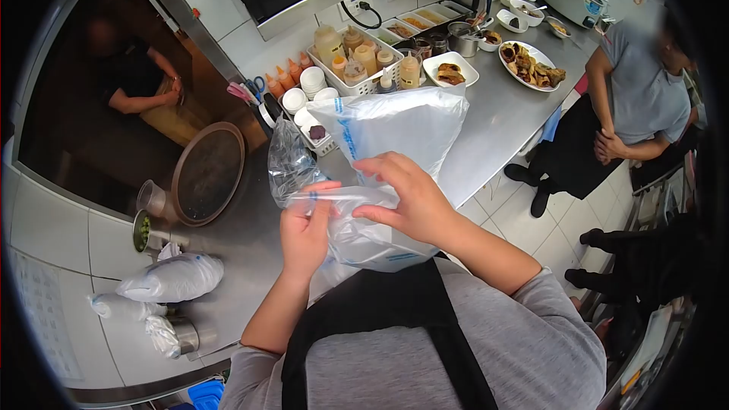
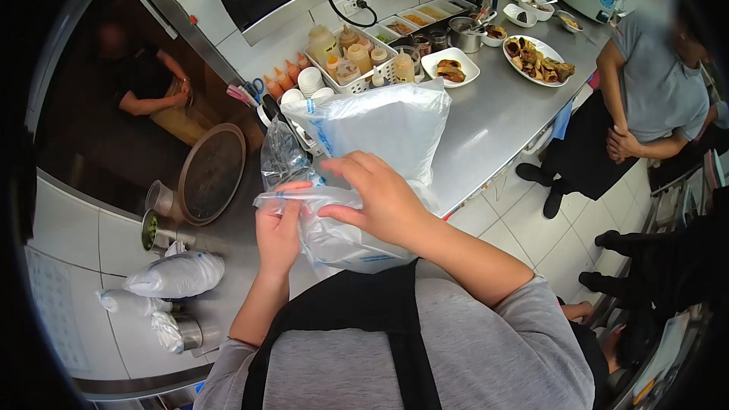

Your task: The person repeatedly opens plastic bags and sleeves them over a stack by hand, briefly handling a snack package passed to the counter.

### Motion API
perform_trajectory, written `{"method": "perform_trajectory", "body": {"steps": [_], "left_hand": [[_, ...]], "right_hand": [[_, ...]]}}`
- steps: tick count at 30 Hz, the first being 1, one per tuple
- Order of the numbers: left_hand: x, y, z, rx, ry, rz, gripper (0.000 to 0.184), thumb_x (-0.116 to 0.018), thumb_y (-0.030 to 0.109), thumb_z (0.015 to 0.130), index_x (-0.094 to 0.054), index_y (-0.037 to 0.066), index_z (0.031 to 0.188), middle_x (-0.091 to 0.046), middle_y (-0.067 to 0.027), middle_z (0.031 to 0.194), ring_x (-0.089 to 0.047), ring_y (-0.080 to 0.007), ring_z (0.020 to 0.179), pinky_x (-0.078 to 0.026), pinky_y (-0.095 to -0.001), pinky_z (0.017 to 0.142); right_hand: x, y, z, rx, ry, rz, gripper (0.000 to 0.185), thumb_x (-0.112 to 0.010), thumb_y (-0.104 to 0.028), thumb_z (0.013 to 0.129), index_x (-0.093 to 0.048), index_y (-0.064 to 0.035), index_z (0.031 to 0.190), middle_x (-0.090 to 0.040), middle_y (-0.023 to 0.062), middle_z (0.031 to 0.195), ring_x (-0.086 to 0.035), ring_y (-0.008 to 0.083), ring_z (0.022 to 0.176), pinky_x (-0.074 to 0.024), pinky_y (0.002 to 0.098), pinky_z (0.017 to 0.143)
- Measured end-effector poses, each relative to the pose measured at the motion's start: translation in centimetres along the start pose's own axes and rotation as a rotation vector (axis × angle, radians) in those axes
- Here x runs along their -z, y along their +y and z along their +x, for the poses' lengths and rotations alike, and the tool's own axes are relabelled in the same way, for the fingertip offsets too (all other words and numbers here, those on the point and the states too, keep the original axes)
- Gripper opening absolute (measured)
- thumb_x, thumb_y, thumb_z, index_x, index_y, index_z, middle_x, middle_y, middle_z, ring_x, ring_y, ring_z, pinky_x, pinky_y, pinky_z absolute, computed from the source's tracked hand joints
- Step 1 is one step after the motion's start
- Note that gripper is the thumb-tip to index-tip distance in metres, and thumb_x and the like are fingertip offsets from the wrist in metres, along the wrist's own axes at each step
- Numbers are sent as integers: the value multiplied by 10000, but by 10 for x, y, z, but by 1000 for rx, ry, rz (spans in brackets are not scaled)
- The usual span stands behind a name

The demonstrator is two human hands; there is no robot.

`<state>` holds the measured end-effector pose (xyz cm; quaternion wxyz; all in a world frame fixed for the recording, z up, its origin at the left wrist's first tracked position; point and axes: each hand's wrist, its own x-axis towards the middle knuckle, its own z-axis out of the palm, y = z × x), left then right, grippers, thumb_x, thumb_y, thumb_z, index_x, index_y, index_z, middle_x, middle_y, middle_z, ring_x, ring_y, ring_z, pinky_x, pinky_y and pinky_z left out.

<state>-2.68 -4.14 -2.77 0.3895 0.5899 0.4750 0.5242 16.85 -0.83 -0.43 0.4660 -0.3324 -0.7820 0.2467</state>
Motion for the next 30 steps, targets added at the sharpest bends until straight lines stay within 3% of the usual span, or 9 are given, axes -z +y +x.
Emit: {"method": "perform_trajectory", "body": {"steps": [5, 7, 10, 14, 17, 19, 23, 25, 30], "left_hand": [[1, -2, 2, -29, -104, 174, 256, -525, 7, 904, -596, 13, 1150, -619, -13, 866, -549, -82, 756, -442, -212, 712], [-8, 1, 8, -303, 174, 210, 186, -568, 16, 903, -626, 8, 1079, -618, -6, 804, -549, -81, 721, -439, -204, 668], [-17, 20, 6, -180, 262, -137, 112, -571, 20, 911, -629, 2, 1006, -599, 15, 771, -517, -56, 686, -413, -186, 622], [-5, 4, 1, -92, 135, -88, 94, -555, 49, 933, -598, 3, 1002, -583, 24, 794, -484, -30, 686, -381, -167, 608], [-3, 1, 1, -14, 113, -37, 107, -541, 77, 949, -573, 5, 1022, -565, 39, 787, -464, -20, 674, -373, -163, 602], [-5, 6, 3, -57, 13, -89, 173, -547, 76, 932, -562, 6, 1090, -575, 12, 906, -484, -23, 786, -395, -176, 697], [-34, 38, 6, -240, 146, -176, 274, -586, 50, 903, -546, -2, 1169, -539, 17, 904, -466, -23, 773, -375, -167, 673], [-25, 40, 5, -47, -219, -285, 359, -616, 20, 883, -523, 10, 1229, -490, 32, 884, -430, -15, 705, -369, -165, 629], [-13, 28, 11, 85, -391, -159, 108, -613, 96, 912, -619, 17, 986, -492, 64, 704, -443, -31, 674, -380, -187, 632]], "right_hand": [[-3, 10, 7, 233, -26, -51, 180, -716, -147, 803, -646, -48, 935, -634, 87, 832, -603, 245, 760, -480, 328, 683], [-5, 9, 8, 35, -9, 160, 107, -660, -122, 838, -633, -34, 893, -609, 80, 758, -598, 264, 761, -477, 352, 668], [2, 1, 7, -268, -116, 295, 105, -654, -111, 846, -627, -19, 890, -605, 89, 744, -587, 246, 688, -468, 324, 620], [1, 7, 8, -211, -164, 79, 94, -648, -98, 861, -619, -9, 860, -590, 93, 700, -563, 225, 626, -452, 304, 579], [-4, 6, 13, 85, 221, 136, 127, -636, -100, 879, -608, -8, 795, -578, 76, 663, -529, 166, 586, -427, 285, 555], [5, 5, 10, -112, 54, 179, 171, -637, -118, 877, -594, -9, 753, -557, 83, 646, -536, 202, 604, -427, 290, 569], [6, 11, 8, -29, -65, 28, 155, -656, -140, 850, -622, -24, 752, -579, 98, 652, -542, 276, 594, -451, 352, 590], [2, 14, 9, 145, 21, -61, 144, -680, -141, 827, -633, -31, 746, -598, 84, 662, -540, 278, 594, -460, 358, 598], [8, 5, 8, 161, 191, 36, 119, -662, -134, 848, -648, -35, 781, -618, 67, 673, -568, 211, 618, -458, 309, 597]]}}
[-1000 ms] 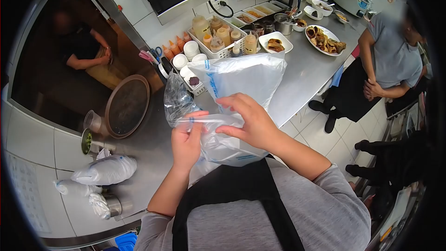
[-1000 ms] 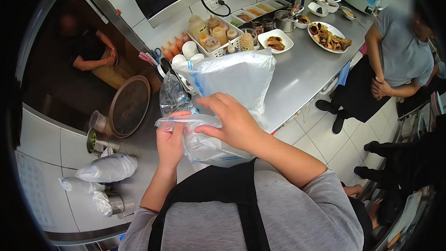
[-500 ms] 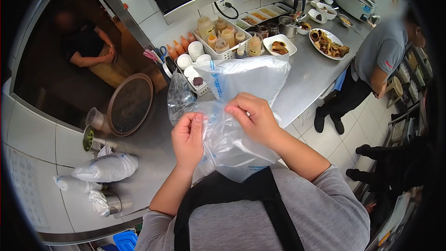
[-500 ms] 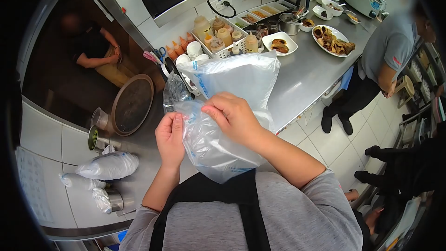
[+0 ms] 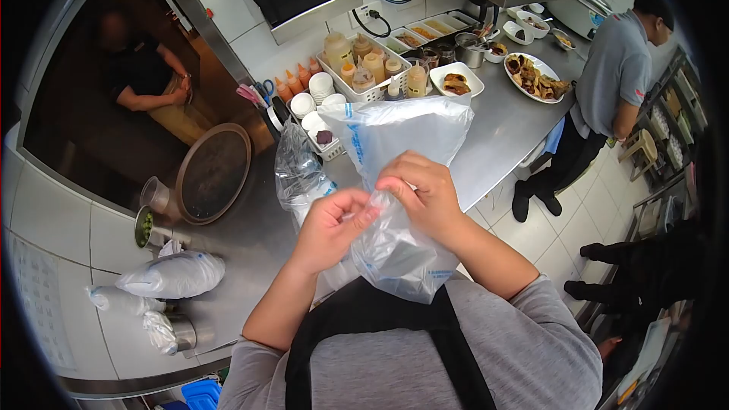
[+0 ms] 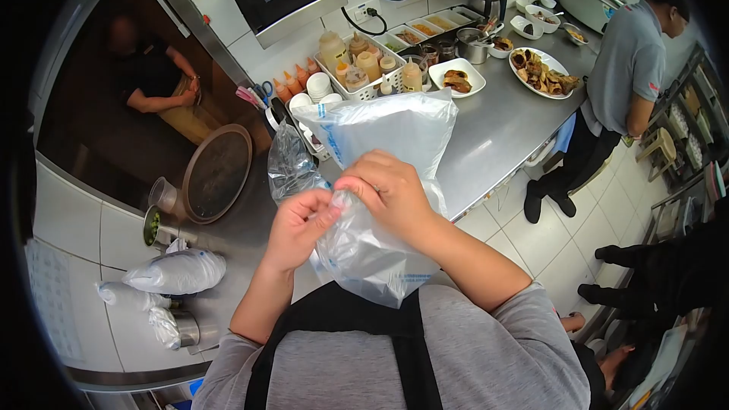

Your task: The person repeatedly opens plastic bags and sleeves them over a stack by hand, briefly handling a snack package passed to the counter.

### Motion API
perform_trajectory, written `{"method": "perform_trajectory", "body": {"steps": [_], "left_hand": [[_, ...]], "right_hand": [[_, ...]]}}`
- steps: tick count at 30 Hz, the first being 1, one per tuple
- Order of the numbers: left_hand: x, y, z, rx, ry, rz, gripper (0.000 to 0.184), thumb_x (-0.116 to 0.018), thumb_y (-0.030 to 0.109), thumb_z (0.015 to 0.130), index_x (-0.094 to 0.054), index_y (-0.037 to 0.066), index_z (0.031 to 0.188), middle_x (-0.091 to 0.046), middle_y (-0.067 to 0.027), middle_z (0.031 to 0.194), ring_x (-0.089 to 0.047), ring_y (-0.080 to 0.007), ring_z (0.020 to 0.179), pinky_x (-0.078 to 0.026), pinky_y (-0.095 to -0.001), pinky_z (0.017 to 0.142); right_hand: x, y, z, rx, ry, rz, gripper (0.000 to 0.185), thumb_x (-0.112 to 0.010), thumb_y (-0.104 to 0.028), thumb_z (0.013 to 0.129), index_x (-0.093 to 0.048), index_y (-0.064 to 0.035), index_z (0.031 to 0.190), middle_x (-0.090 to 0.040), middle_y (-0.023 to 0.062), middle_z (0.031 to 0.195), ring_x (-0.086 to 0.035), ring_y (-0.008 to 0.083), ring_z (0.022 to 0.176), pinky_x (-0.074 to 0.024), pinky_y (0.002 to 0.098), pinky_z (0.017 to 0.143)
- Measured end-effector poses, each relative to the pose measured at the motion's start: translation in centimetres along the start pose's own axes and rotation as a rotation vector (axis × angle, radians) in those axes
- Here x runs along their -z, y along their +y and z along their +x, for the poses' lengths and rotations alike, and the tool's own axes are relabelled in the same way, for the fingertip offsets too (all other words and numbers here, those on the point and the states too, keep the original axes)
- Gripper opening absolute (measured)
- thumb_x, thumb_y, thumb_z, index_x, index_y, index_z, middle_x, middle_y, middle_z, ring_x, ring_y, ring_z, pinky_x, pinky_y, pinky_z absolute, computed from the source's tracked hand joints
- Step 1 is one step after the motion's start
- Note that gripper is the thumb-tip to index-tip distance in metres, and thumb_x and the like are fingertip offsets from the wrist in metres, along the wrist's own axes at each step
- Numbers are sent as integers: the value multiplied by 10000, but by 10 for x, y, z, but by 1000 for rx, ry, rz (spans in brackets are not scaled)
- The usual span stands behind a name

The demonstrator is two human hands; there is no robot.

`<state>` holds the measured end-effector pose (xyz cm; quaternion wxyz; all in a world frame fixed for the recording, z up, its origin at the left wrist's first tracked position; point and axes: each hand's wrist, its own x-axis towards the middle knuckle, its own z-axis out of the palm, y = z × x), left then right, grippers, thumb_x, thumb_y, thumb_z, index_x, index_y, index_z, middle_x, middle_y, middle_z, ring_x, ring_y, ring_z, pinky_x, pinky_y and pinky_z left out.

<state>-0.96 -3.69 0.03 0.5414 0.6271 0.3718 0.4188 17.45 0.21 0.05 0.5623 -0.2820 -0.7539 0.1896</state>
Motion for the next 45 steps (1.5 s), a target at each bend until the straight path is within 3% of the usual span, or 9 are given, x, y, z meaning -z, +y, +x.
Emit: {"method": "perform_trajectory", "body": {"steps": [4, 7, 15, 17, 22, 26, 35, 41, 45], "left_hand": [[2, -10, -2, -15, -64, 14, 97, -587, 109, 925, -621, 19, 922, -543, 39, 799, -474, -48, 747, -387, -203, 691], [6, -13, -2, -135, -82, -155, 130, -543, 135, 940, -604, 24, 916, -571, 6, 920, -497, -73, 862, -378, -216, 789], [10, 3, -24, -111, 166, -504, 138, -525, 176, 942, -548, 56, 877, -605, -34, 905, -542, -99, 863, -418, -252, 807], [9, 4, -34, -121, 249, -521, 135, -532, 175, 939, -541, 61, 867, -610, -34, 893, -549, -97, 850, -426, -248, 793], [15, -7, -60, -144, 476, -524, 101, -542, 158, 934, -541, 68, 888, -618, -27, 911, -556, -84, 833, -445, -244, 772], [19, -8, -73, -175, 566, -553, 85, -544, 147, 931, -542, 72, 892, -621, -21, 918, -565, -84, 839, -449, -239, 774], [18, -27, -74, -212, 646, -717, 265, -498, 245, 946, -560, -6, 1007, -527, -27, 1009, -548, -133, 910, -450, -296, 817], [20, -28, -56, -294, 809, -175, 131, -585, -27, 826, -650, 27, 926, -536, -43, 1030, -552, -141, 913, -450, -275, 783], [12, -16, -29, -213, 691, 348, 263, -625, -45, 804, -661, 55, 1044, -557, -58, 1036, -558, -145, 958, -456, -269, 766]], "right_hand": [[7, -9, -6, -418, -183, 219, 88, -645, -106, 872, -645, -30, 828, -649, 49, 729, -586, 106, 649, -456, 245, 606], [6, -7, -5, -425, -320, 292, 83, -642, -107, 878, -644, -29, 848, -654, 39, 735, -584, 88, 652, -455, 228, 609], [30, 45, 150, -152, 32, 74, 170, -619, -193, 902, -667, -30, 910, -640, 37, 728, -549, 72, 657, -464, 260, 610], [34, 66, 206, -268, 4, -146, 172, -645, -190, 873, -669, -24, 913, -646, 76, 738, -582, 140, 651, -474, 297, 617], [10, 137, 285, 100, 140, -520, 208, -627, -166, 847, -639, -50, 1019, -637, 180, 919, -623, 342, 823, -496, 438, 705], [-4, 151, 307, 98, 68, -776, 172, -616, -197, 849, -622, -61, 954, -594, 151, 964, -618, 357, 863, -509, 459, 741], [16, 142, 304, 286, 239, -481, 127, -625, -158, 822, -596, -41, 860, -620, 143, 881, -594, 358, 846, -479, 440, 717], [78, 57, 234, 108, 212, -307, 112, -622, -115, 865, -607, -20, 923, -659, 97, 851, -600, 145, 569, -474, 276, 565], [108, 9, 133, 120, 422, -18, 85, -558, -44, 916, -573, 25, 964, -619, 87, 973, -583, 81, 812, -482, 233, 717]]}}
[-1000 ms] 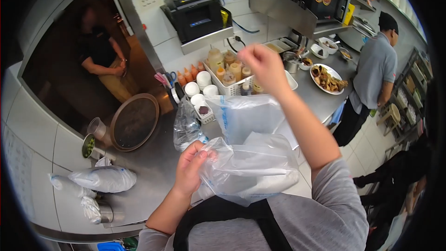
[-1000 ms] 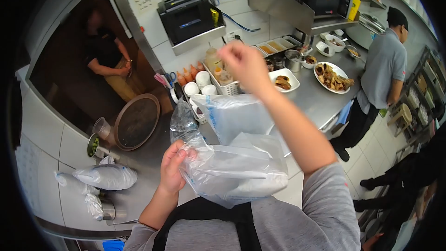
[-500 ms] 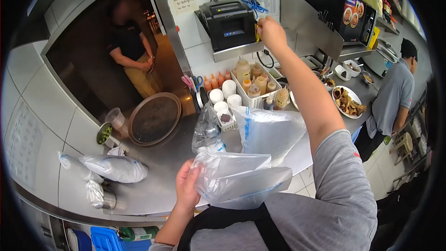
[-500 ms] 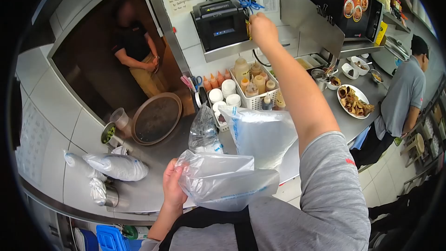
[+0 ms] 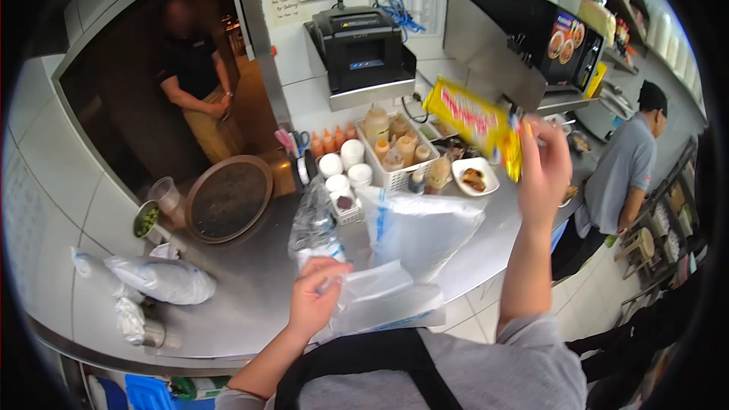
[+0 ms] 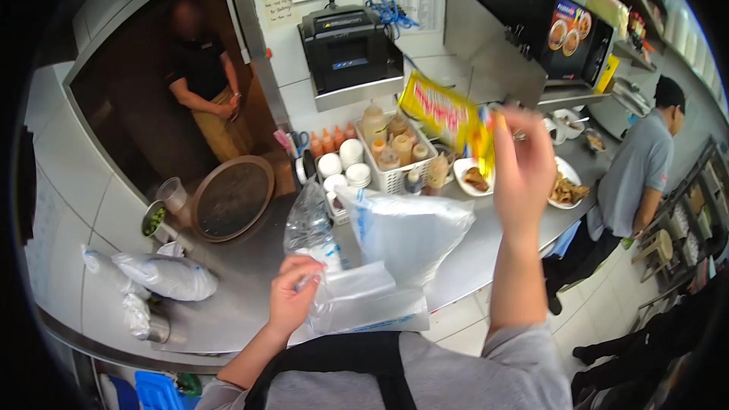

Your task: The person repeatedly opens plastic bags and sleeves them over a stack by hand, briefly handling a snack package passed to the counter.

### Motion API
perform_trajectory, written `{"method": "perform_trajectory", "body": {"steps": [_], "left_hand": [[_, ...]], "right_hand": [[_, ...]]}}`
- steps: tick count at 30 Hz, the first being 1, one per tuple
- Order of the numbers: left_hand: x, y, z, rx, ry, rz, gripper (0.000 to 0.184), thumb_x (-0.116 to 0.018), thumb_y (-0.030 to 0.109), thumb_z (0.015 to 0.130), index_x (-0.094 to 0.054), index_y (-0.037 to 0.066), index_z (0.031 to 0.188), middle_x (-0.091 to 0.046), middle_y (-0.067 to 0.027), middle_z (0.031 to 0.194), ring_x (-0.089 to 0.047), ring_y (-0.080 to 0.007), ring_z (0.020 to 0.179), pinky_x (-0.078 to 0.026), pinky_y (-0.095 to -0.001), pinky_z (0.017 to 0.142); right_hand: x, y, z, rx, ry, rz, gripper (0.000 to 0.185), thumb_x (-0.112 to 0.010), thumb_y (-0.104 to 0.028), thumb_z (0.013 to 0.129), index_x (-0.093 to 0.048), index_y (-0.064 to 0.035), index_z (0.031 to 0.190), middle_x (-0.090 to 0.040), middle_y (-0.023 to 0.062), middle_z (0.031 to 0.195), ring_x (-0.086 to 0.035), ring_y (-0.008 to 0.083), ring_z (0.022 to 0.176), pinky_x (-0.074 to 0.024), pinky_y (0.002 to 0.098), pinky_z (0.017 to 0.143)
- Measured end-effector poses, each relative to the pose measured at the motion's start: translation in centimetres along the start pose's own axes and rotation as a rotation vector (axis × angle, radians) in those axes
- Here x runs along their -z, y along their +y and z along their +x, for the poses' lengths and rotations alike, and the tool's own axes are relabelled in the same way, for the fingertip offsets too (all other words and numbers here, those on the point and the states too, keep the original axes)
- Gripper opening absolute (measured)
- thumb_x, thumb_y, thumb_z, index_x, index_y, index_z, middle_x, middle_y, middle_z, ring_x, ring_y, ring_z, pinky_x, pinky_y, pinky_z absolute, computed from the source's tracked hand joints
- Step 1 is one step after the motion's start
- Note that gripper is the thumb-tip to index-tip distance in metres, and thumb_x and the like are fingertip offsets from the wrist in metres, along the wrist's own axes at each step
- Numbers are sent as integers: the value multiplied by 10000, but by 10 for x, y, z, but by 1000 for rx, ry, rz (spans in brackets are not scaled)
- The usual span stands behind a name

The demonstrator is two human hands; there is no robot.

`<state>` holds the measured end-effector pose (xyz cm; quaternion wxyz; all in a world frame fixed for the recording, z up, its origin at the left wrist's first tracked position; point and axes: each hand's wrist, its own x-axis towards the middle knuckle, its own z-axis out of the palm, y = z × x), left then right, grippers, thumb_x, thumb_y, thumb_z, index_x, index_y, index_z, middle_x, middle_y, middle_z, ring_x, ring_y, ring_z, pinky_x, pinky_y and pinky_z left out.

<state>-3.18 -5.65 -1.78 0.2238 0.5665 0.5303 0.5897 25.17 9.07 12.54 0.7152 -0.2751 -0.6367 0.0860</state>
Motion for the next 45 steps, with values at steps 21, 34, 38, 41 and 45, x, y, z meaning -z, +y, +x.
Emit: {"method": "perform_trajectory", "body": {"steps": [21, 34, 38, 41, 45], "left_hand": [[-36, -39, 9, 752, -378, -986, 328, -480, 251, 979, -516, 17, 1205, -607, -112, 1170, -598, -216, 1059, -470, -375, 936], [50, -151, 22, 671, 205, -947, 394, -464, 163, 851, -408, 42, 1222, -559, -144, 1070, -589, -286, 942, -482, -432, 862], [70, -178, 27, 698, 300, -906, 417, -496, 39, 808, -408, 67, 1215, -547, -124, 1062, -588, -264, 948, -503, -409, 845], [75, -195, 32, 650, 245, -881, 425, -485, 0, 811, -410, 54, 1226, -532, -124, 1079, -583, -265, 985, -513, -401, 863], [91, -242, 49, 755, 310, -1008, 373, -515, 146, 956, -390, 113, 1306, -592, -84, 1051, -612, -193, 850, -524, -299, 697]], "right_hand": [[2, -16, -237, -503, -862, 9, 299, -726, -174, 790, -635, -53, 1048, -649, 135, 934, -622, 314, 848, -494, 376, 752], [10, 125, -360, -1662, -332, 140, 280, -492, -225, 893, -645, -11, 988, -644, 58, 829, -599, 160, 723, -478, 315, 662], [20, 165, -399, -1394, -561, -41, 300, -483, -252, 906, -648, -15, 988, -657, 80, 842, -598, 154, 720, -478, 303, 658], [22, 188, -443, -1121, -380, 159, 243, -493, -196, 906, -637, -12, 969, -646, 72, 817, -588, 154, 724, -472, 310, 631], [24, 122, -389, -832, -601, -116, 153, -508, -89, 886, -616, -8, 958, -601, 63, 763, -575, 175, 709, -483, 322, 649]]}}
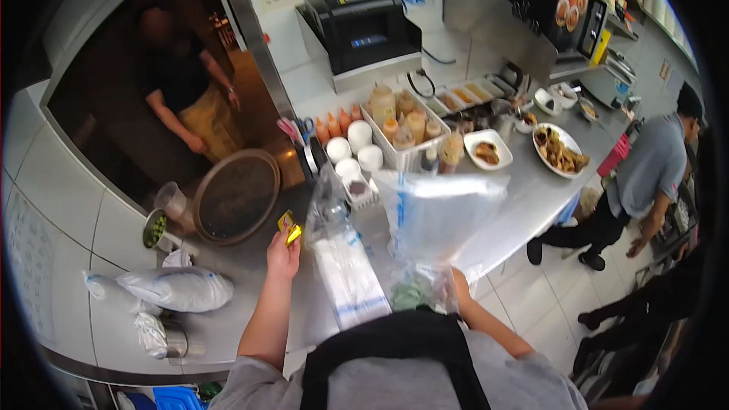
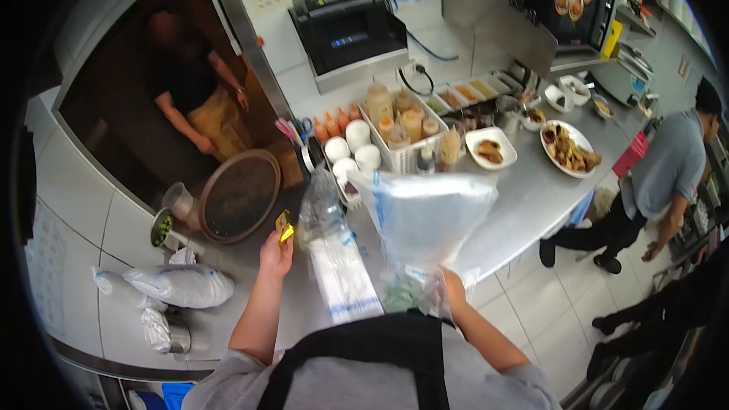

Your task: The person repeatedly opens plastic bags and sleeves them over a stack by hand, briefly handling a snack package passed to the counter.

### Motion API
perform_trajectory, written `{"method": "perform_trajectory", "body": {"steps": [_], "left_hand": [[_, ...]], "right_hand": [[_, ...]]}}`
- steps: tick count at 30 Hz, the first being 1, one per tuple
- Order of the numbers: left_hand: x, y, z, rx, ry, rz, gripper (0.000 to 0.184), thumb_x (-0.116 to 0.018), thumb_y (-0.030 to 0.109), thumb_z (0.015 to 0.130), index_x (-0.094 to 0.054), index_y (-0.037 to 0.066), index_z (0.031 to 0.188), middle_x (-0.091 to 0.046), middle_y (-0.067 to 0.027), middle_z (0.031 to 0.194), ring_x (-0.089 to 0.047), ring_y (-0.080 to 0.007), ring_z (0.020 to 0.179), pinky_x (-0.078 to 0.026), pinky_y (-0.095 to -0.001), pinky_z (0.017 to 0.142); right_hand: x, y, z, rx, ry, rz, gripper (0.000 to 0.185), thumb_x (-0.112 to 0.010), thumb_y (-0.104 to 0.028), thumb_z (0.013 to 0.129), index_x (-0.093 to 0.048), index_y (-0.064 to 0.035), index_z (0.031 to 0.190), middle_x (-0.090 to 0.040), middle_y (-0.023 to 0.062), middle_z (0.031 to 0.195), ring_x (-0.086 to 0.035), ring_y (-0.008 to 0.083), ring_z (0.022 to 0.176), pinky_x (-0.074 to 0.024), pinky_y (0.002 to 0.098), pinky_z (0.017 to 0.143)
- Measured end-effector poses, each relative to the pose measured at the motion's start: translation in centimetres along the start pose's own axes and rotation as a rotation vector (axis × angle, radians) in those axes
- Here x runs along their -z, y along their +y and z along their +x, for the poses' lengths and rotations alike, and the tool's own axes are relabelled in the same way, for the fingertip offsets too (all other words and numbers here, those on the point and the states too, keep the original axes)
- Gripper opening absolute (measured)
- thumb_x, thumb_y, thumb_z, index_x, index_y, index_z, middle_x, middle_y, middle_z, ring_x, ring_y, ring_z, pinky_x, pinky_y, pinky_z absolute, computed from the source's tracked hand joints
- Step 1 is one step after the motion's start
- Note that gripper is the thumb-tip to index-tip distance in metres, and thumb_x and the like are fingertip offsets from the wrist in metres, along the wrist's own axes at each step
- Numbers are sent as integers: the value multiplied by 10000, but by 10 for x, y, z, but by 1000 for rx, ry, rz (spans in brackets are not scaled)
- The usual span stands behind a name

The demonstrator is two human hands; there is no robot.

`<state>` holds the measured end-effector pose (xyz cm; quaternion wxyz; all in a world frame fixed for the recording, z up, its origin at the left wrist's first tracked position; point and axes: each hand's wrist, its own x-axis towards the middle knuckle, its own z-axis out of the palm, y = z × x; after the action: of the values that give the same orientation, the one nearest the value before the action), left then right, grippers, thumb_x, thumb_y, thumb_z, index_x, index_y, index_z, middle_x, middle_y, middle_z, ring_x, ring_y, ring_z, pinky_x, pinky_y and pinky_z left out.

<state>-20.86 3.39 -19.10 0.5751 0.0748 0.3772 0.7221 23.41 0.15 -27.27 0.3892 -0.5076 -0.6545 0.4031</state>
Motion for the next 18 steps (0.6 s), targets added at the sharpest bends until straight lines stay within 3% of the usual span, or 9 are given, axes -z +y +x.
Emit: {"method": "perform_trajectory", "body": {"steps": [1, 2, 3, 5, 11, 13, 15, 16, 18], "left_hand": [[-8, 7, 8, -85, 127, 139, 347, -521, 152, 956, -411, 141, 1285, -612, -74, 1020, -610, -168, 761, -486, -253, 593], [-16, 15, 15, -166, 264, 277, 322, -526, 158, 956, -432, 169, 1264, -633, -64, 990, -608, -142, 672, -447, -208, 489], [-17, 23, 26, -175, 258, 271, 322, -526, 158, 956, -432, 169, 1264, -633, -64, 990, -608, -142, 672, -447, -208, 489], [0, 37, 66, -324, 340, 395, 289, -536, 153, 953, -461, 206, 1227, -641, -48, 978, -577, -116, 572, -361, -179, 394], [65, 77, 158, -298, 429, 423, 371, -527, 5, 897, -504, 199, 1213, -606, -19, 904, -531, -103, 562, -406, -185, 451], [59, 80, 153, -304, 445, 384, 430, -508, -26, 881, -490, 208, 1241, -586, -7, 865, -506, -95, 550, -397, -193, 452], [50, 73, 136, -239, 546, 387, 462, -501, 47, 887, -456, 259, 1295, -540, 8, 1090, -510, -102, 792, -460, -232, 643], [39, 62, 126, -252, 591, 392, 439, -519, 111, 896, -443, 259, 1302, -526, 32, 1068, -463, -103, 769, -446, -268, 684], [-22, 27, 61, -466, 484, 565, 437, -540, 79, 866, -452, 182, 1281, -515, 34, 1036, -455, -85, 778, -425, -247, 703]], "right_hand": [[-4, 8, -3, -30, 94, 199, 186, -512, -93, 864, -627, -20, 991, -635, 91, 815, -610, 215, 754, -495, 333, 700], [-3, 7, 10, 96, 62, 1, 216, -520, -95, 839, -633, -30, 1011, -648, 106, 852, -622, 245, 783, -498, 342, 714], [0, 5, 13, 200, 31, -201, 251, -527, -96, 815, -639, -39, 1032, -661, 121, 888, -633, 274, 811, -500, 352, 729], [5, -4, 12, 205, 27, -268, 274, -537, -109, 795, -646, -47, 1040, -666, 131, 913, -634, 294, 827, -500, 357, 742], [9, -38, 8, 175, 24, -316, 295, -530, -113, 766, -659, -39, 1020, -669, 157, 934, -636, 318, 857, -499, 362, 756], [10, -41, 8, 85, 8, -268, 303, -524, -99, 762, -659, -38, 1027, -669, 161, 935, -637, 322, 849, -499, 360, 751], [9, -31, 10, 114, 14, -275, 296, -524, -98, 762, -655, -36, 1020, -665, 157, 925, -632, 318, 848, -496, 353, 755], [9, -23, 11, 142, 21, -280, 289, -523, -96, 761, -651, -34, 1013, -660, 153, 916, -626, 314, 846, -493, 347, 759], [6, 2, 8, 11, -28, -98, 291, -520, -82, 753, -639, -33, 1015, -647, 148, 915, -618, 314, 853, -490, 341, 767]]}}
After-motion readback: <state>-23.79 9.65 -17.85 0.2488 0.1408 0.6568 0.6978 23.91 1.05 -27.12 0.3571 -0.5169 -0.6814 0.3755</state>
